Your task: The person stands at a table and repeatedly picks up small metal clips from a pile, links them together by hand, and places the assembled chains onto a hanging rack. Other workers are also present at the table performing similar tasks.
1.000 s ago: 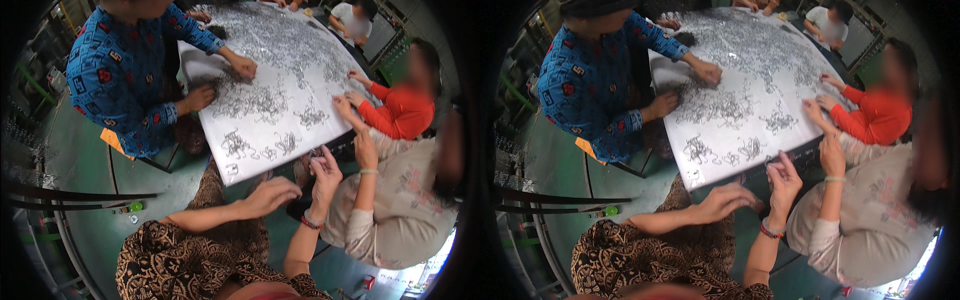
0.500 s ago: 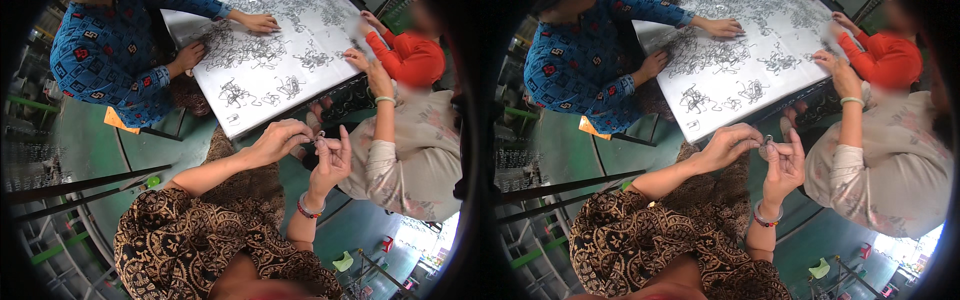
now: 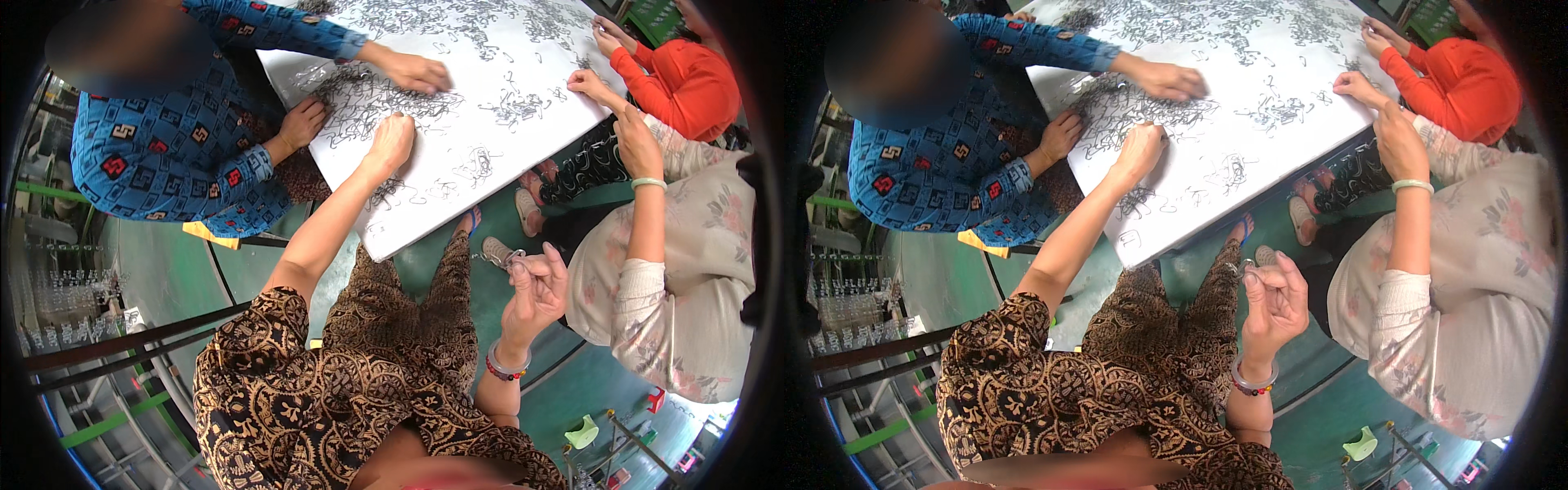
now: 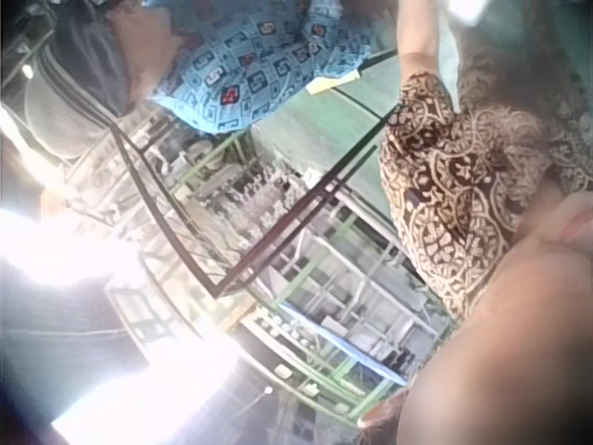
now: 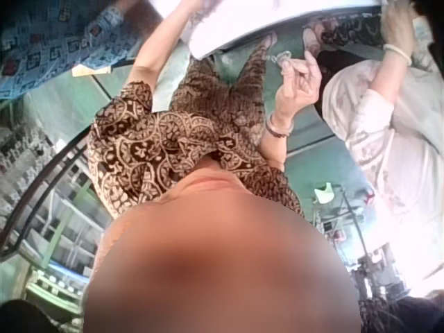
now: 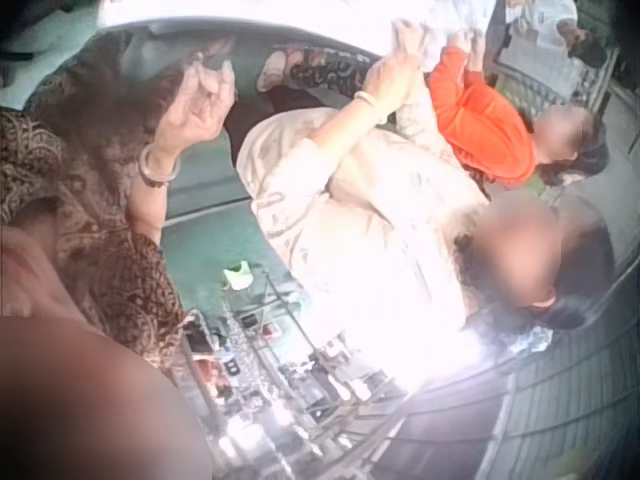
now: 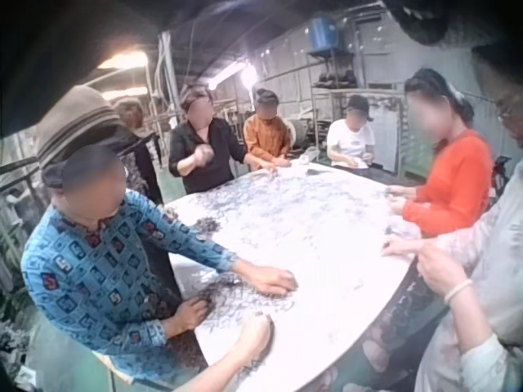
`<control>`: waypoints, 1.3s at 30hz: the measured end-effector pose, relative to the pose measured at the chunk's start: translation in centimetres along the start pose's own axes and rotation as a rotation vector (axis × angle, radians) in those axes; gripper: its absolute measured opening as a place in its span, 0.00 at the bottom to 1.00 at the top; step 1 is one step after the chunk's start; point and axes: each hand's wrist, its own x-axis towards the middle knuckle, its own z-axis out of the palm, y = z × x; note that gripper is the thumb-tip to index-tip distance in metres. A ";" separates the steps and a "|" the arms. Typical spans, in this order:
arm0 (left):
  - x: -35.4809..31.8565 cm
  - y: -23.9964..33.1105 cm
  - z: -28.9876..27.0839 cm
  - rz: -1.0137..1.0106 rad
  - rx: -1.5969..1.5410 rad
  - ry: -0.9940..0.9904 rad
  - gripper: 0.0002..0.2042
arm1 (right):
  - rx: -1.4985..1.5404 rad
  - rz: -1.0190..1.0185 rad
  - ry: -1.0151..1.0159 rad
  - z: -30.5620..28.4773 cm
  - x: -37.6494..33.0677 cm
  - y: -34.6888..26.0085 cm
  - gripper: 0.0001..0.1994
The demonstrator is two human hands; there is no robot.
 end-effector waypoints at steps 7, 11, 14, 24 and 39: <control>-2.5 4.7 -4.3 -0.091 -0.421 -0.010 0.08 | 0.028 0.086 0.051 0.4 0.0 0.6 0.21; -8.1 11.3 -8.4 -0.020 -1.091 -0.179 0.09 | 0.057 0.061 0.072 1.1 -0.4 1.6 0.19; -12.3 15.9 -9.9 0.013 -1.406 -0.179 0.05 | -0.009 0.071 0.110 1.8 -0.8 1.6 0.18; -12.5 18.9 -9.5 0.142 -1.185 0.101 0.03 | -0.196 -0.041 0.108 1.8 -2.2 1.5 0.18; -13.7 19.1 -11.3 0.190 -1.219 -0.034 0.05 | -1.193 -0.054 -0.352 -3.7 20.4 18.8 0.10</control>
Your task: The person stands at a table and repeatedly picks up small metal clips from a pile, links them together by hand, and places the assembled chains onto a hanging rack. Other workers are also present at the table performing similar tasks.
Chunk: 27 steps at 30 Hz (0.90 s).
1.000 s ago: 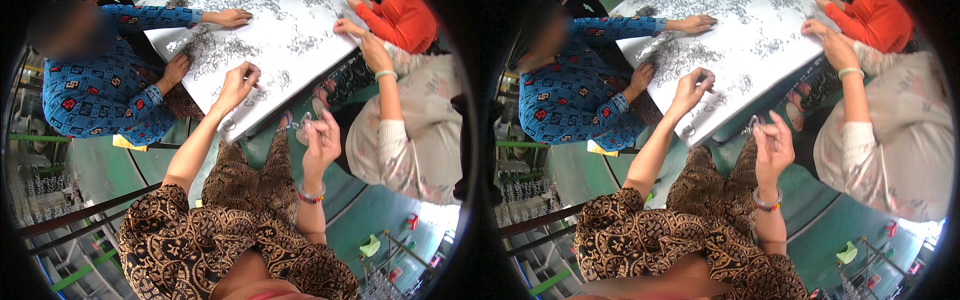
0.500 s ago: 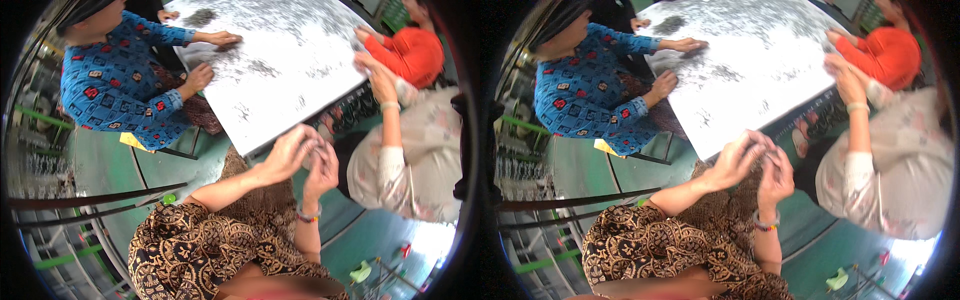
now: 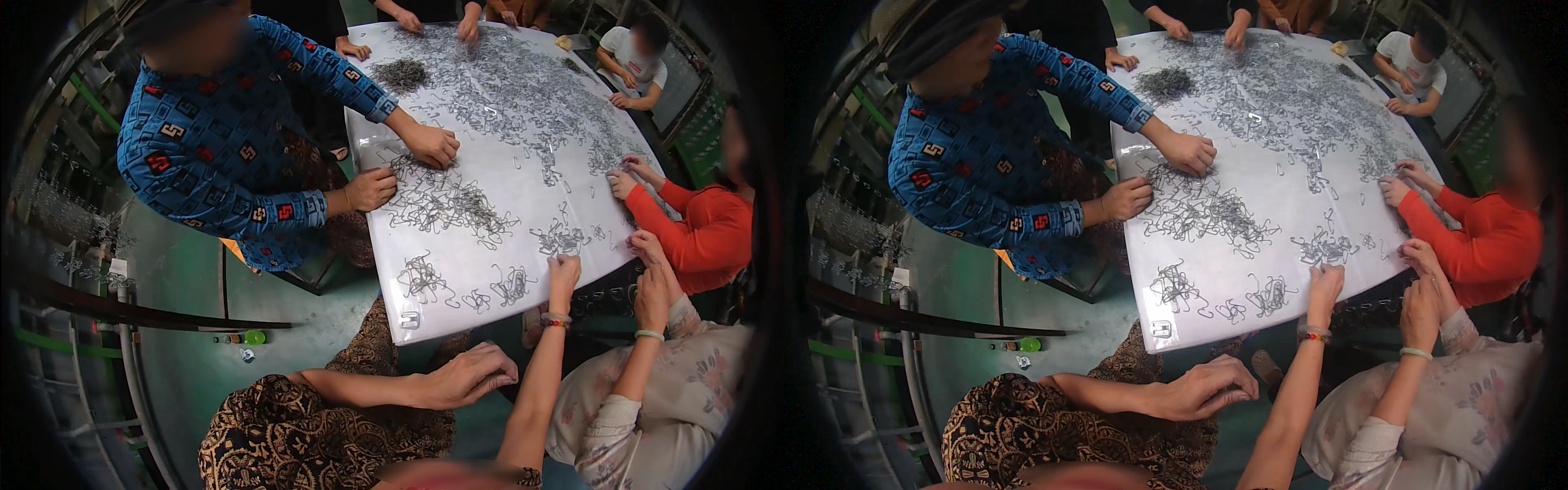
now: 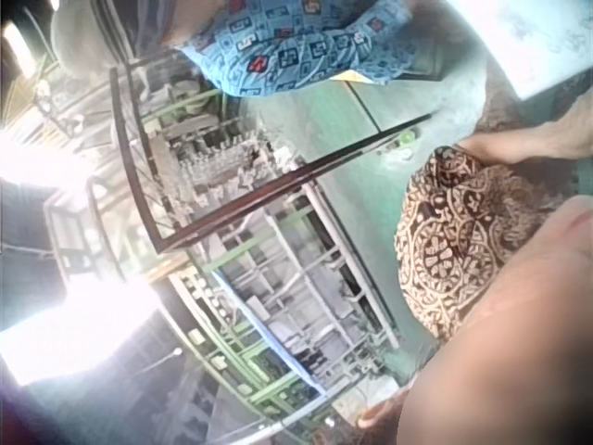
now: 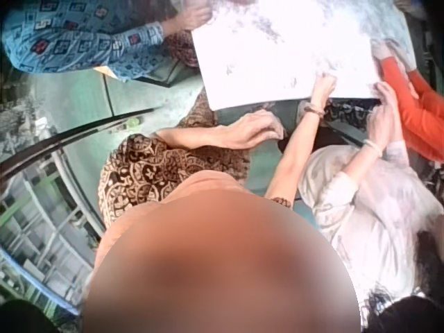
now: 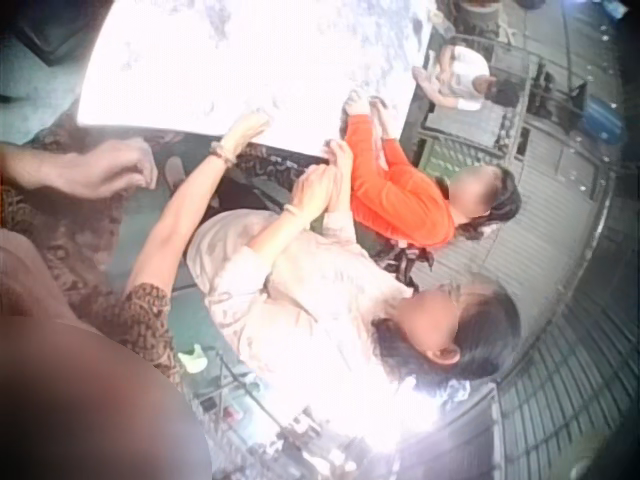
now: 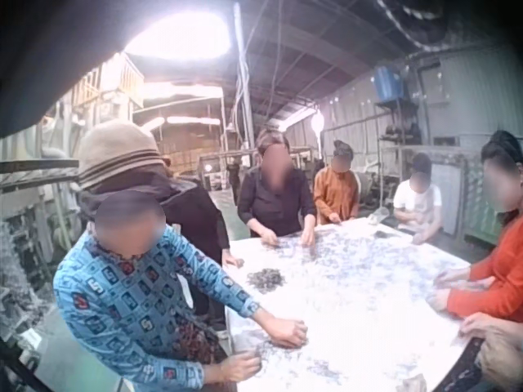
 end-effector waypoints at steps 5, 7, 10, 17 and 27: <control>0.5 -0.3 -0.5 -0.032 -0.024 -0.009 0.06 | 0.108 0.130 -0.065 -0.5 0.6 0.7 0.06; 0.4 -0.3 -0.5 -0.024 -0.012 0.005 0.06 | 0.050 0.073 -0.112 -0.5 0.8 0.8 0.04; 0.0 -0.3 -0.2 -0.005 0.058 0.009 0.05 | 0.045 0.068 -0.081 -0.4 0.8 0.9 0.10; -0.7 0.3 0.1 -0.039 0.101 -0.034 0.04 | 0.547 0.292 0.055 -3.2 -1.8 -2.7 0.25; -1.9 -6.6 -0.8 -0.109 0.089 0.098 0.05 | 1.158 0.272 0.119 -9.7 -17.2 -11.7 0.07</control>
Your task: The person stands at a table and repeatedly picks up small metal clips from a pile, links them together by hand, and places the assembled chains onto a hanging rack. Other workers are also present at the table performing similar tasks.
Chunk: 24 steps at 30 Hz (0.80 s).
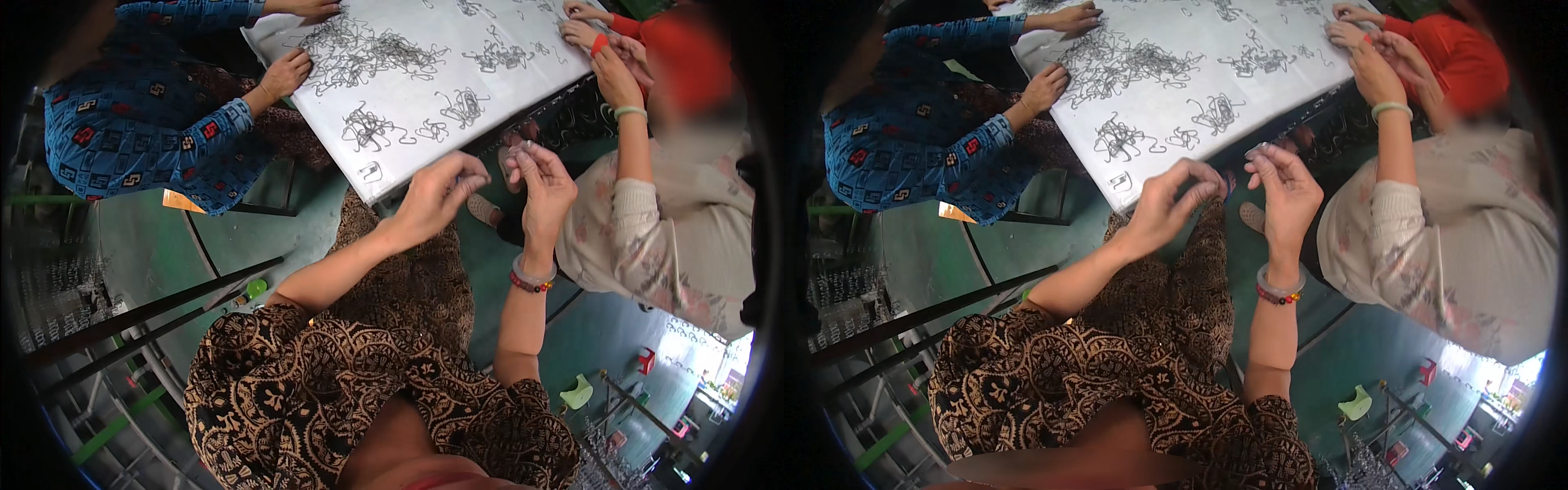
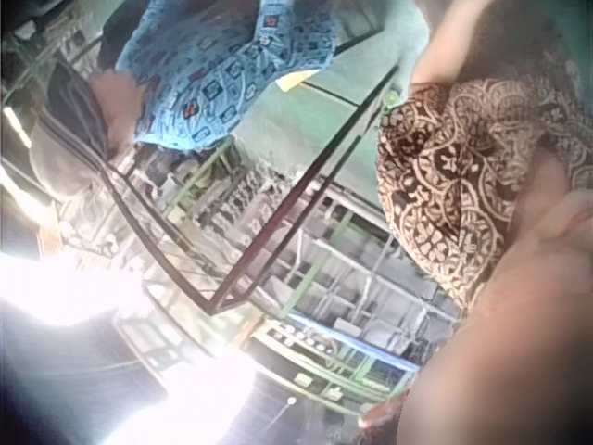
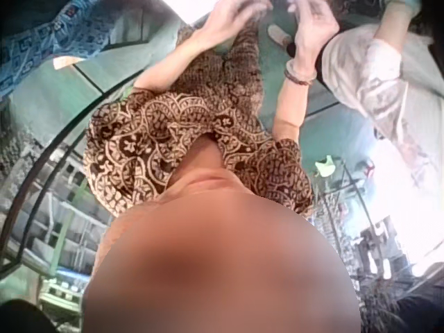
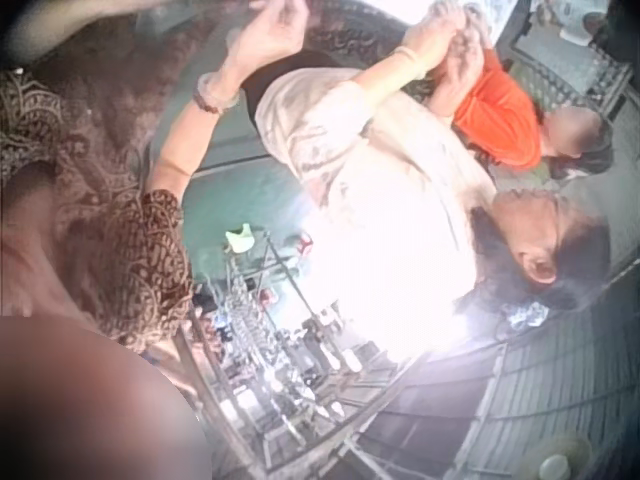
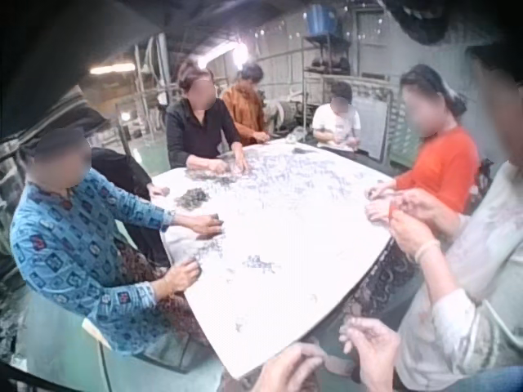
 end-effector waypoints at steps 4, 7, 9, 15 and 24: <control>0.5 -0.3 -0.2 -0.080 -0.030 -0.035 0.04 | 0.021 -0.031 -0.054 1.0 -2.6 -2.0 0.06; 1.0 0.1 -0.3 -0.066 -0.023 -0.039 0.04 | -0.050 -0.022 -0.022 1.6 -3.0 -2.9 0.10; 1.0 0.5 -0.4 -0.040 0.015 -0.024 0.06 | -0.071 -0.052 -0.035 2.0 -3.5 -3.3 0.13; 0.6 1.7 -0.4 -0.077 -0.093 -0.050 0.07 | 0.029 -0.082 0.005 3.1 -4.5 -3.0 0.18; -0.5 1.7 -1.3 -0.095 -0.204 -0.144 0.06 | 0.229 -0.202 0.056 3.9 -5.7 -0.8 0.14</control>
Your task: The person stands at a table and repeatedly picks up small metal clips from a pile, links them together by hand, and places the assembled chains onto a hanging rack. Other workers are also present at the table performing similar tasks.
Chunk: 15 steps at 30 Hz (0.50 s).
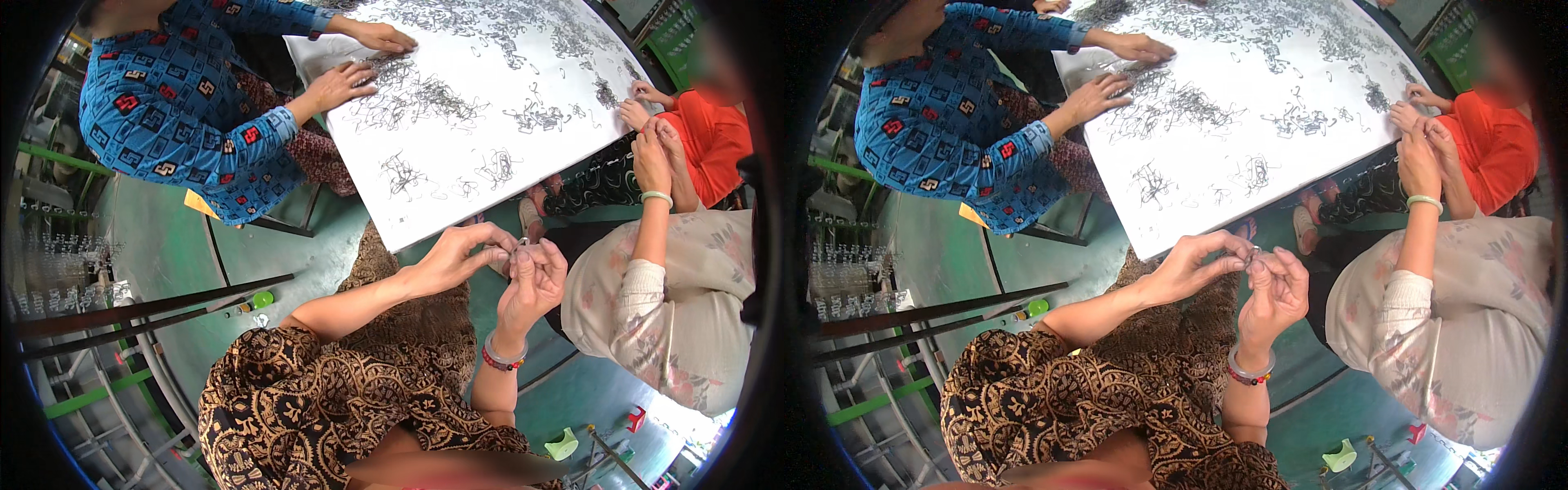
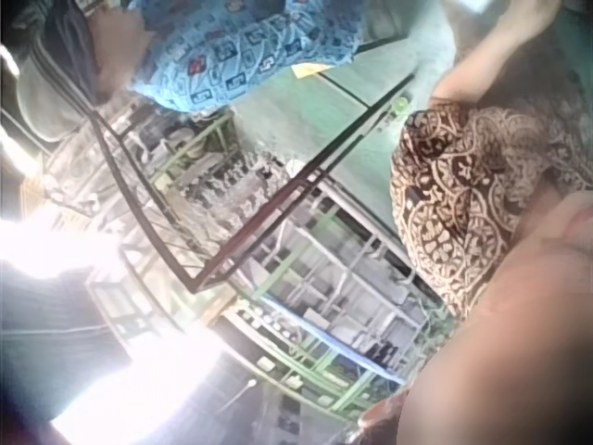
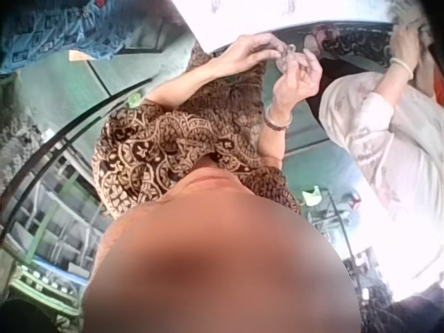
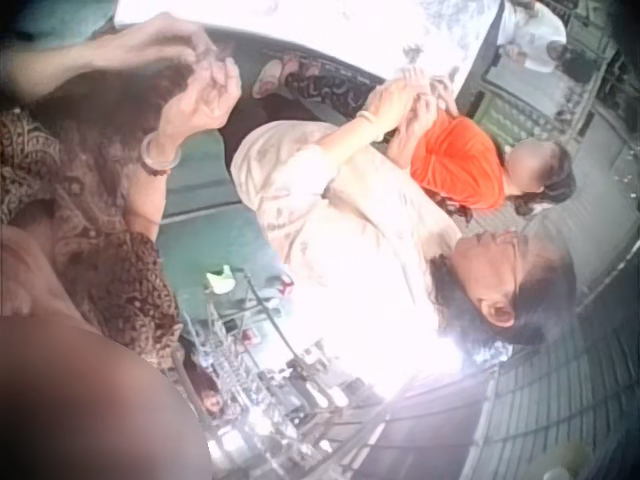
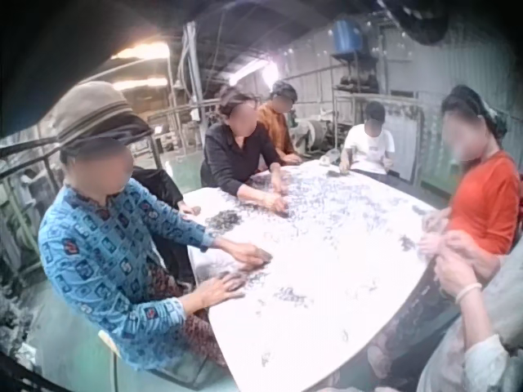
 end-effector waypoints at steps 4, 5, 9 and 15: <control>2.6 -1.7 -4.0 -0.130 0.162 0.151 0.11 | 0.046 -0.002 -0.006 0.1 0.1 -0.2 0.15; 4.4 -2.8 -6.0 -0.050 0.390 0.183 0.10 | 0.048 0.004 -0.011 0.0 0.2 -0.3 0.15; 10.5 -7.0 -12.3 0.159 0.998 0.153 0.06 | 0.004 0.024 -0.006 -0.2 -0.9 -1.1 0.14; 11.3 -9.8 -13.8 0.146 1.385 -0.029 0.06 | 0.041 0.026 0.034 -0.4 -1.1 -0.9 0.13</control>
